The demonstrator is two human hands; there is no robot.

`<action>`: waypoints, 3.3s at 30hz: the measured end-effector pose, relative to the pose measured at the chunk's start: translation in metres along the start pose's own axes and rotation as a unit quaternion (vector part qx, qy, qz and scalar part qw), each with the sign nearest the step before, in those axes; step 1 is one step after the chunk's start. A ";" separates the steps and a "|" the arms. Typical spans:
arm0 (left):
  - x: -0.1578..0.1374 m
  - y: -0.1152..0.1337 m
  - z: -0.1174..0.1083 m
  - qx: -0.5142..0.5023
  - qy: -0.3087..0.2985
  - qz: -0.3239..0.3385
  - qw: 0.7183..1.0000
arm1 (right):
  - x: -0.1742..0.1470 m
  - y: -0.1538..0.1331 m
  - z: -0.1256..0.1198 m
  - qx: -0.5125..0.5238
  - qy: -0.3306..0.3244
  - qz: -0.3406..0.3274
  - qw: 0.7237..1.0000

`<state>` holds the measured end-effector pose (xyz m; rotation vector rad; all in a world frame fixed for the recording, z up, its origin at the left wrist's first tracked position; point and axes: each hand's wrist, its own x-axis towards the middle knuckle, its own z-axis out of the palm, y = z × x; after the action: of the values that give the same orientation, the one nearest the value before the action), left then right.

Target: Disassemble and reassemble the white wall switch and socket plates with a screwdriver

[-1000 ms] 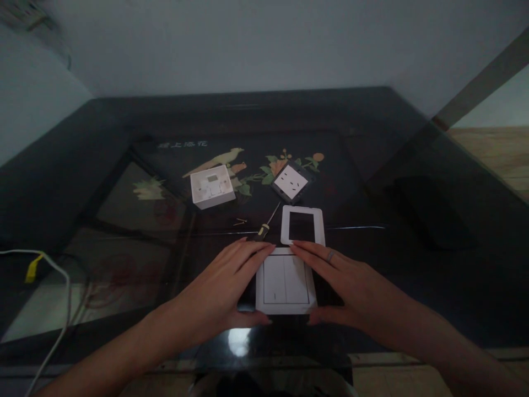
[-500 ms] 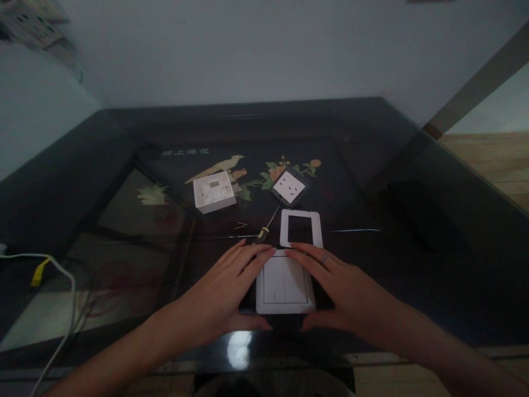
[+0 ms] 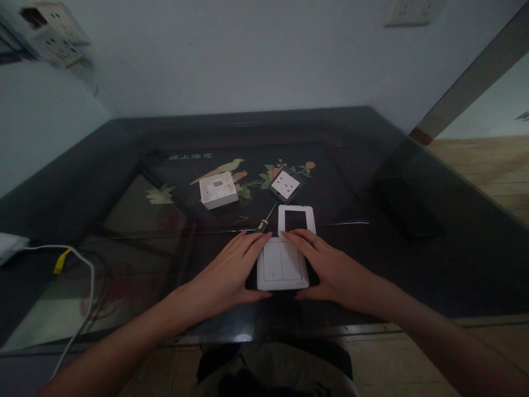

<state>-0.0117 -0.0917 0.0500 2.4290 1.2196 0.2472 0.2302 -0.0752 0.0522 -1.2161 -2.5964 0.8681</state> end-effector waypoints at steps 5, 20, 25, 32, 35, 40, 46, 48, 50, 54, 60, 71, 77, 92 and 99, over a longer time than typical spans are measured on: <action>0.005 -0.003 0.005 0.001 0.020 0.014 1.000 | -0.009 0.000 0.015 0.063 0.073 0.019 0.995; 0.112 0.020 -0.017 -0.001 0.103 0.068 0.992 | -0.025 0.054 -0.028 0.286 0.258 0.071 0.920; 0.203 0.014 -0.006 0.031 0.095 0.080 0.992 | 0.005 0.111 -0.065 0.349 0.312 0.090 0.879; 0.262 0.003 0.007 0.074 0.059 0.084 0.992 | 0.034 0.162 -0.064 0.426 0.372 0.133 0.814; 0.269 0.004 0.004 0.103 0.039 0.076 0.991 | 0.035 0.170 -0.062 0.443 0.370 0.123 0.807; 0.281 0.006 0.000 0.126 0.013 0.066 0.990 | 0.036 0.181 -0.059 0.437 0.401 0.119 0.796; 0.292 0.005 0.004 0.115 0.026 0.069 0.991 | 0.038 0.188 -0.056 0.398 0.426 0.128 0.802; 0.293 0.005 0.005 0.114 0.031 0.067 0.991 | 0.038 0.187 -0.056 0.392 0.435 0.134 0.799; 0.292 0.005 0.007 0.110 0.033 0.062 0.991 | 0.039 0.185 -0.056 0.382 0.448 0.147 0.795; 0.288 0.002 0.008 0.089 0.028 0.056 0.994 | 0.038 0.177 -0.057 0.360 0.441 0.166 0.805; 0.265 -0.018 -0.021 0.017 0.077 0.077 0.994 | 0.036 0.170 -0.059 0.259 0.445 0.188 0.836; 0.107 -0.110 -0.076 -0.019 0.354 -0.065 0.933 | 0.018 0.126 -0.056 0.085 0.497 0.026 0.863; 0.039 -0.167 -0.034 -0.089 0.408 -0.190 0.888 | 0.028 0.083 -0.051 0.086 0.401 -0.007 0.912; 0.027 -0.182 -0.022 -0.168 0.305 -0.151 0.925 | 0.056 0.019 0.008 0.109 0.233 -0.051 0.965; 0.028 -0.154 -0.027 -0.138 0.336 -0.093 0.927 | 0.054 0.009 0.017 -0.023 0.156 -0.198 0.967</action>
<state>-0.1154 0.0205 0.0070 2.0121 1.5429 1.1828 0.1941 -0.0383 0.0271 -0.7261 -2.4792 0.4943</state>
